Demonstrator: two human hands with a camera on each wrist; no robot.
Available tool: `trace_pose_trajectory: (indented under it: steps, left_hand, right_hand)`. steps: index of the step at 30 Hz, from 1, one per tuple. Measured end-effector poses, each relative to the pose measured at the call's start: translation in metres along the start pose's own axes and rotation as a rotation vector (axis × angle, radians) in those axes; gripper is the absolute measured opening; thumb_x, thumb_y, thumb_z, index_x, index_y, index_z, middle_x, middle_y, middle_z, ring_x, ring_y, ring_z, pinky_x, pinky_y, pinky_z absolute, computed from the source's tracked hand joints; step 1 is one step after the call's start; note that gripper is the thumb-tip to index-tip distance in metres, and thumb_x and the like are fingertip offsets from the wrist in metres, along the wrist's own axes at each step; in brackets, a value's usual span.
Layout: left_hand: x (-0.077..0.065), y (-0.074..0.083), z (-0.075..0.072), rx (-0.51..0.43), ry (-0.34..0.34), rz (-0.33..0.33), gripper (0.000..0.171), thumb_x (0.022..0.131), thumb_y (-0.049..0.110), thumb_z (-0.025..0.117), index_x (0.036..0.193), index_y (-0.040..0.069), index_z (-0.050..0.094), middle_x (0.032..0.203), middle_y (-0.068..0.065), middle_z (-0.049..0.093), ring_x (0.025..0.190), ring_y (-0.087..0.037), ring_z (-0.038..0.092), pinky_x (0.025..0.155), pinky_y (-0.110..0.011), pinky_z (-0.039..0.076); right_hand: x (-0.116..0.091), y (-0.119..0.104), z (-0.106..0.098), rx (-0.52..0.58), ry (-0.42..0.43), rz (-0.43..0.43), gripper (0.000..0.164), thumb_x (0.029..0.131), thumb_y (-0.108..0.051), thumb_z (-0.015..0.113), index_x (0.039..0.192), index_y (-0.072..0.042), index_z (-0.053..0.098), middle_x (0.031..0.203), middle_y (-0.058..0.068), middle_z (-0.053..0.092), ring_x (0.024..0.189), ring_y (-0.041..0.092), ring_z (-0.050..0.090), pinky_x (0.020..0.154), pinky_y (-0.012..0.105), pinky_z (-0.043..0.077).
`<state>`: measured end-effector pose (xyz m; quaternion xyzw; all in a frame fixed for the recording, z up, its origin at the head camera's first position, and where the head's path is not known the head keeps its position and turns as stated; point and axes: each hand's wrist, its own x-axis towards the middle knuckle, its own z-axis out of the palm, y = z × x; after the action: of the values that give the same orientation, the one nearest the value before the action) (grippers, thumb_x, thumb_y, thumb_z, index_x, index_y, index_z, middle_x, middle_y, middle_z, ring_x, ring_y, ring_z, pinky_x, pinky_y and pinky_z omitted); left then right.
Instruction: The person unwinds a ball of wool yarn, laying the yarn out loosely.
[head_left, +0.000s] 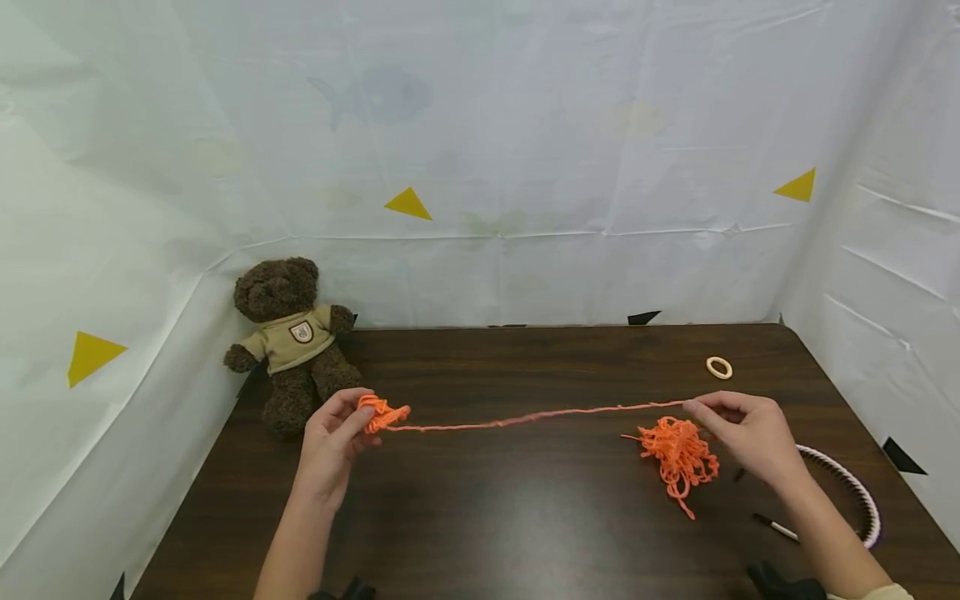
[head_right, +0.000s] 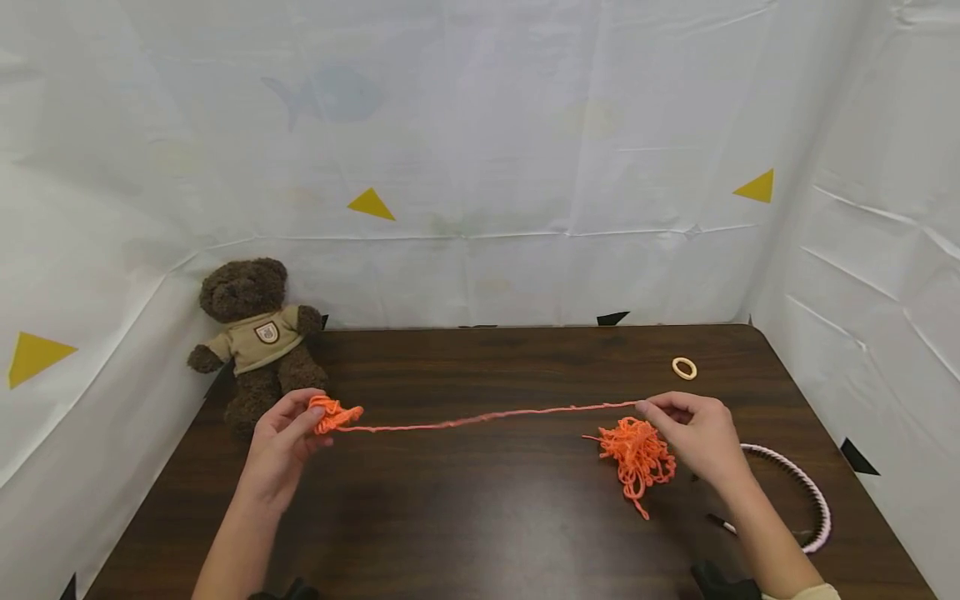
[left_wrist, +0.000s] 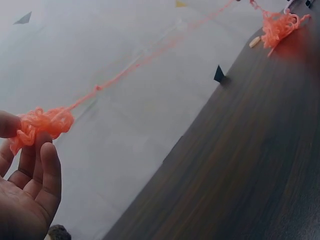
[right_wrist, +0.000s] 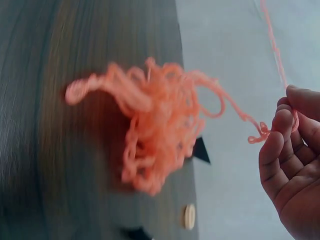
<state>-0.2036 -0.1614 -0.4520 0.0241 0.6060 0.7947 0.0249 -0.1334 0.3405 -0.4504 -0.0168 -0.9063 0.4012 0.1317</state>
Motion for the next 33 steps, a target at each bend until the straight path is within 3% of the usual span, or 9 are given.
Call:
trace_pose_trajectory:
  steps: [4,8,17,21,27,33]
  left_hand:
    - [0.001,0.001,-0.006,-0.009,0.02,0.008,0.023,0.094,0.01,0.066,0.116,0.004,0.062,0.096,0.001,0.063,0.076,-0.012,0.062,0.063,-0.025,0.056]
    - [0.002,0.002,-0.014,-0.027,0.03,0.024,0.015,0.095,0.009,0.066,0.11,0.011,0.066,0.094,0.0,0.063,0.074,-0.012,0.063,0.062,-0.025,0.056]
    - [0.002,0.005,-0.031,-0.054,0.068,0.046,0.013,0.095,0.007,0.065,0.107,0.01,0.067,0.092,-0.001,0.063,0.072,-0.011,0.063,0.06,-0.024,0.055]
    - [0.001,0.002,-0.028,-0.034,0.049,0.04,0.013,0.095,0.007,0.065,0.108,0.01,0.067,0.092,0.0,0.063,0.073,-0.011,0.063,0.061,-0.024,0.055]
    - [0.001,-0.004,-0.013,0.029,0.013,0.017,0.023,0.094,0.009,0.067,0.115,0.002,0.062,0.094,0.0,0.065,0.074,-0.012,0.063,0.063,-0.025,0.055]
    - [0.0,-0.01,0.007,0.108,-0.047,0.022,0.026,0.093,0.011,0.069,0.115,0.0,0.062,0.096,-0.003,0.063,0.078,-0.015,0.062,0.065,-0.032,0.057]
  right_hand:
    - [-0.001,0.013,-0.01,-0.017,0.026,0.046,0.031,0.094,-0.029,0.069,0.101,0.001,0.073,0.07,0.001,0.068,0.059,0.011,0.062,0.05,0.027,0.049]
    - [-0.001,0.026,-0.017,-0.062,0.051,0.113,0.036,0.094,-0.033,0.069,0.102,0.002,0.072,0.068,0.004,0.066,0.057,0.014,0.058,0.048,0.027,0.045]
    - [-0.004,0.055,-0.014,-0.224,0.056,0.219,0.046,0.093,-0.041,0.067,0.098,0.005,0.072,0.068,0.006,0.068,0.057,0.013,0.057,0.046,0.029,0.041]
    - [-0.003,0.06,-0.006,-0.254,-0.013,0.191,0.046,0.093,-0.042,0.066,0.098,0.003,0.074,0.073,0.005,0.069,0.061,0.015,0.057,0.049,0.032,0.042]
    - [0.001,0.054,0.008,-0.289,-0.099,0.1,0.041,0.093,-0.042,0.066,0.101,-0.003,0.076,0.081,0.004,0.071,0.071,0.017,0.062,0.059,0.035,0.046]
    - [0.002,0.04,0.015,-0.299,-0.031,0.016,0.035,0.093,-0.037,0.068,0.109,-0.006,0.074,0.09,0.004,0.066,0.065,0.014,0.053,0.055,0.032,0.04]
